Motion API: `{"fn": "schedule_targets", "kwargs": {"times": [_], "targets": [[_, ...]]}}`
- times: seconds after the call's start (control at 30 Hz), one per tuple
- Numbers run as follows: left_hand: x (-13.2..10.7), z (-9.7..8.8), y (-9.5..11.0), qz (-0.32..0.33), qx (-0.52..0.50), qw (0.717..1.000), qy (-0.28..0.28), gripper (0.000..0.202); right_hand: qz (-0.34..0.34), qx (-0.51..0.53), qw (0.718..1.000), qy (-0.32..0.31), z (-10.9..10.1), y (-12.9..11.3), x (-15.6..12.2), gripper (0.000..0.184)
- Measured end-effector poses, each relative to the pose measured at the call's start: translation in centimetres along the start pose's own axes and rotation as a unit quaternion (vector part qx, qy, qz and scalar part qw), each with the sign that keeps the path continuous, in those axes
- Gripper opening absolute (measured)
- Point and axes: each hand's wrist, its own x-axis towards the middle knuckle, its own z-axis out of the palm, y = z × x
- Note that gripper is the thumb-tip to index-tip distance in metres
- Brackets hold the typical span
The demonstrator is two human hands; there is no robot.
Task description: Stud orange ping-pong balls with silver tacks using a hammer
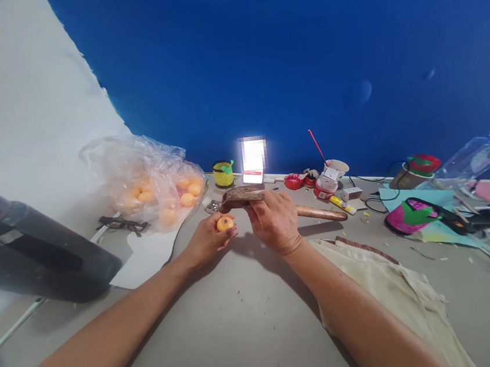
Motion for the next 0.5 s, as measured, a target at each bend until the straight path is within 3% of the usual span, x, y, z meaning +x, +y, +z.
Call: {"fn": "schedule_targets", "kwargs": {"times": [0.13, 0.27, 0.4, 0.5], "targets": [[-0.13, 0.08, 0.34, -0.016, -0.02, 1.0, -0.016, 0.029, -0.01, 0.021, 0.999, -0.035, 0.05, 0.2, -0.14, 0.021], [-0.21, 0.06, 0.53, -0.02, -0.004, 1.0, -0.013, 0.028, 0.027, 0.029, 0.999, -0.008, 0.11, 0.39, -0.22, 0.022], [-0.29, 0.04, 0.58, -0.005, -0.009, 1.0, -0.028, 0.026, 0.001, 0.031, 0.999, -0.045, 0.1, 0.19, -0.23, 0.02], [-0.32, 0.04, 0.59, -0.005, 0.005, 1.0, -0.028, 0.024, 0.018, 0.016, 0.999, -0.025, -0.09, 0.11, -0.07, 0.023]]}}
